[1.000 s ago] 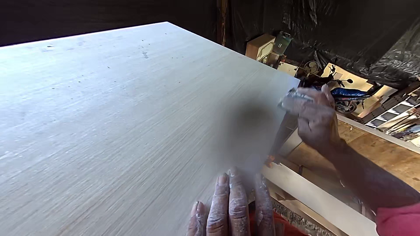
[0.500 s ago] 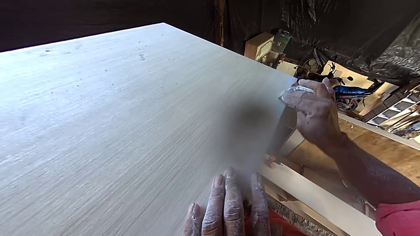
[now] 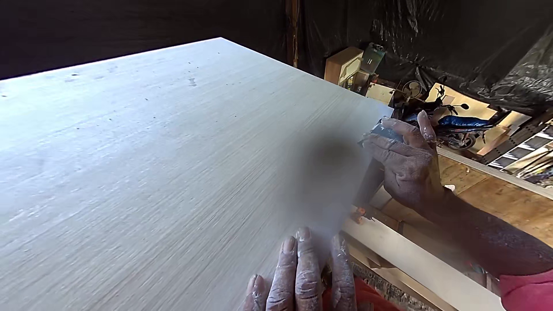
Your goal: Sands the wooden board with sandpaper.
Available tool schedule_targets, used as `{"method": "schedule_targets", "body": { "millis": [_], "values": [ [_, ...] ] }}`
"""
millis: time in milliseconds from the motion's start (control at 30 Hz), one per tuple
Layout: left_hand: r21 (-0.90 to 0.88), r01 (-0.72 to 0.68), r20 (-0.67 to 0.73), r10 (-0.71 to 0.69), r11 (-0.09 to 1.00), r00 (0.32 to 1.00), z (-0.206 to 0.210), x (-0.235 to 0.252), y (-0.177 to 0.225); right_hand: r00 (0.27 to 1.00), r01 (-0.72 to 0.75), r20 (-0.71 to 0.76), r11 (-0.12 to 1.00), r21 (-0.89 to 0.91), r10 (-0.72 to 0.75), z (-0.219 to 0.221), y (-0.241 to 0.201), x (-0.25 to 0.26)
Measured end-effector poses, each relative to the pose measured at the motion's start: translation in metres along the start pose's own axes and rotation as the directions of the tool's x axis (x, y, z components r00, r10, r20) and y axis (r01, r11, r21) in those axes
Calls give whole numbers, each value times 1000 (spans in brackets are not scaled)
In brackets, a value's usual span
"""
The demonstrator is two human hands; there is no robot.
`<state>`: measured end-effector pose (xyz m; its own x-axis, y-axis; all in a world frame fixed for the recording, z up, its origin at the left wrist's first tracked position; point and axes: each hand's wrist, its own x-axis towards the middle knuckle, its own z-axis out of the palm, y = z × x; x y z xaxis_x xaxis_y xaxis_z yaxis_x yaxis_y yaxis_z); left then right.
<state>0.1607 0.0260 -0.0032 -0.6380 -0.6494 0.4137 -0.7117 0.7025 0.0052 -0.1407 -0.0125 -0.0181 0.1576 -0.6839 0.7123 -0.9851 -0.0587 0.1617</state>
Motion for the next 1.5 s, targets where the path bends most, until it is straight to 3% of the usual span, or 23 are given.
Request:
{"method": "schedule_targets", "body": {
  "millis": [233, 367, 467, 600, 700, 800, 900, 1033, 1133, 1233, 1333, 1500],
  "values": [
    [9, -3, 8, 3, 1000, 1000, 1, 0, 0, 1000, 23, -4, 998, 52, -23, 2, -3, 0],
    [11, -7, 3, 7, 1000, 1000, 2, 0, 1, 998, -49, 34, 998, 34, 48, 1, 4, -1],
    [14, -6, 7, 5, 1000, 1000, 2, 1, 0, 1000, 11, -5, 994, 112, -11, -4, -8, -5],
    [12, -14, 3, 14, 1000, 1000, 1, 1, 1, 998, -57, 28, 997, 46, 56, -2, 4, -3],
    [9, -14, 9, 14, 1000, 1000, 1, 1, 0, 1000, 13, -15, 997, 71, -12, -2, -1, -6],
    [13, -15, 11, 15, 1000, 1000, 1, 0, 1, 998, -51, 33, 999, 15, 50, 1, 11, -4],
    [8, -6, 5, 6, 1000, 1000, 1, 1, 1, 999, 24, -30, 999, 49, -23, 1, 1, -4],
    [16, -13, 12, 12, 1000, 1000, 0, -1, 1, 999, -45, 24, 999, 31, 44, 1, 5, -4],
    [19, -2, -6, 2, 1000, 1000, 2, 0, 0, 998, 53, -35, 995, 82, -50, 0, -3, -5],
    [21, -10, 6, 10, 1000, 1000, 0, -1, 0, 999, -29, 22, 999, 32, 28, 2, 8, -3],
    [22, -4, 7, 4, 1000, 1000, 0, 0, -1, 998, 49, -39, 997, 64, -47, 2, 0, -4],
    [21, -5, 7, 5, 1000, 1000, 0, -1, 0, 1000, -5, 7, 999, 37, 5, 5, 7, -1]
  ]
}}
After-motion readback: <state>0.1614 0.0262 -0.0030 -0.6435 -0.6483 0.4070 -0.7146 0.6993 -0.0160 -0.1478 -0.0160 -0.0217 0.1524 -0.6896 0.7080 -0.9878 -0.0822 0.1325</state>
